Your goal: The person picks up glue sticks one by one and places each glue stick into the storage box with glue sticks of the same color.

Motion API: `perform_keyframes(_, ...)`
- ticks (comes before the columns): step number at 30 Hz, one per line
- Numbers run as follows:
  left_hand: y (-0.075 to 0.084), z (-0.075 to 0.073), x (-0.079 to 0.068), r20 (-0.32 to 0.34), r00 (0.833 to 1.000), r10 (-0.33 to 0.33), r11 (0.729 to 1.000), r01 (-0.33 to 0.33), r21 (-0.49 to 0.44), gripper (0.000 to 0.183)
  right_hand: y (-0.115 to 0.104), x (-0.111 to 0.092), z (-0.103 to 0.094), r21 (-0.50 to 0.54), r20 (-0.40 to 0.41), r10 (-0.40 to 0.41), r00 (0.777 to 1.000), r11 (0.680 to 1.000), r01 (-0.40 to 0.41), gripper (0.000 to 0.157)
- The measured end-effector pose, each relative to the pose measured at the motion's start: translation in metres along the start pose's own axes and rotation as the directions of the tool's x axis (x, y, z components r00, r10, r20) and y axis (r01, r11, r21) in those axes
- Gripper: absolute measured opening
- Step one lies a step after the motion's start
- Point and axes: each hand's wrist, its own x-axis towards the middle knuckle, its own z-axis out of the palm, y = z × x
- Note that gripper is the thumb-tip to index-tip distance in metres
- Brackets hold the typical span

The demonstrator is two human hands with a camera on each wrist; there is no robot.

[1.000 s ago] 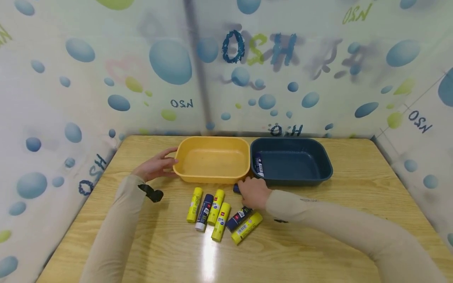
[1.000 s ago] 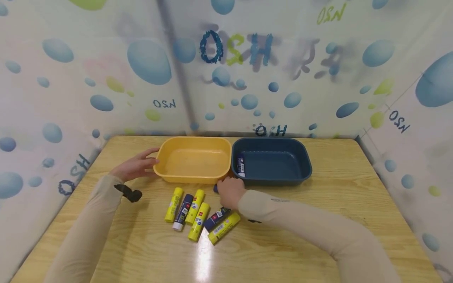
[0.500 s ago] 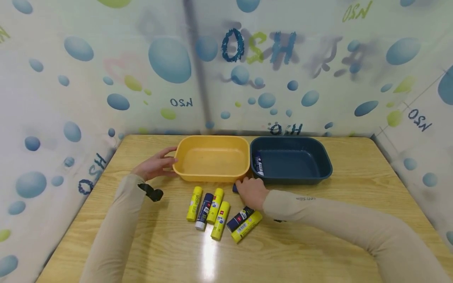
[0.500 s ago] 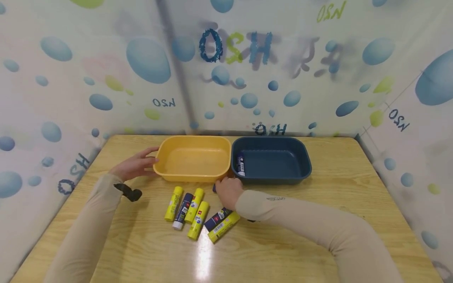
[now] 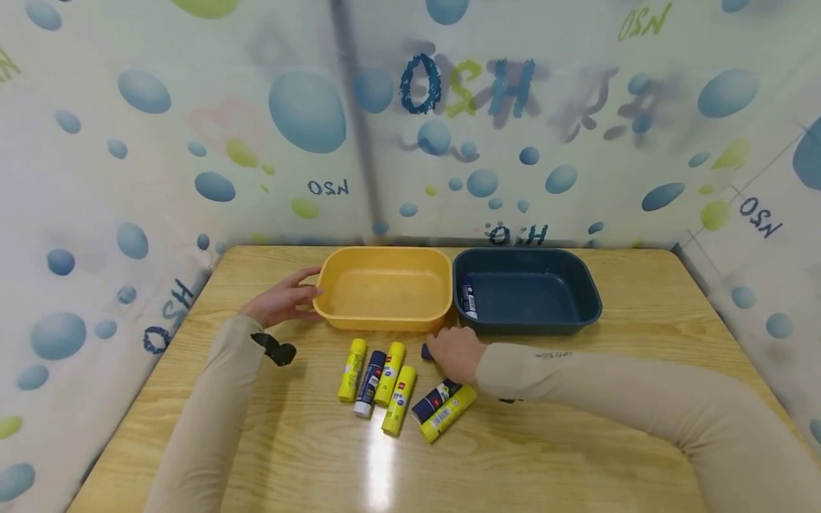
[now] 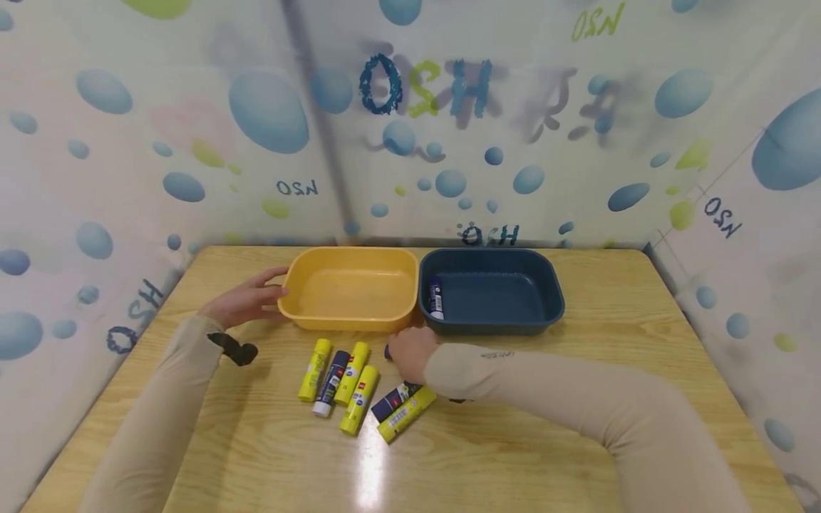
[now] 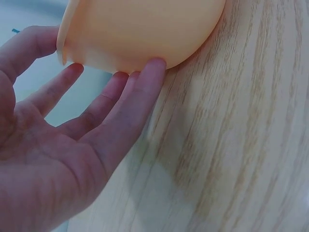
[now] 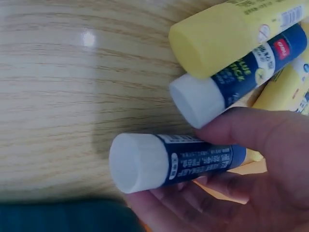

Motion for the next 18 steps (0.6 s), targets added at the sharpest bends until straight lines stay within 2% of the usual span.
perform_keyframes(9, 0.001, 0.001, 0.002, -0.004, 1.0, -0.005, 1.0, 0.005, 0.0, 0.07, -0.003, -0.016, -0.008, -0.072, -0.004, -0.048, 0.999, 0.996, 0.047, 0.023)
perform_keyframes(14, 0.0, 0.002, 0.002, -0.003, 1.0, -0.005, 1.0, 0.005, 0.013, 0.069, 0.002, -0.027, -0.014, -0.031, 0.009, -0.073, 0.997, 0.997, 0.073, 0.018)
perform_keyframes(18, 0.0, 0.002, 0.003, -0.003, 1.0, -0.011, 1.0, 0.011, 0.017, 0.071, 0.012, -0.039, -0.025, 0.037, -0.032, -0.105, 0.994, 0.994, 0.107, 0.012)
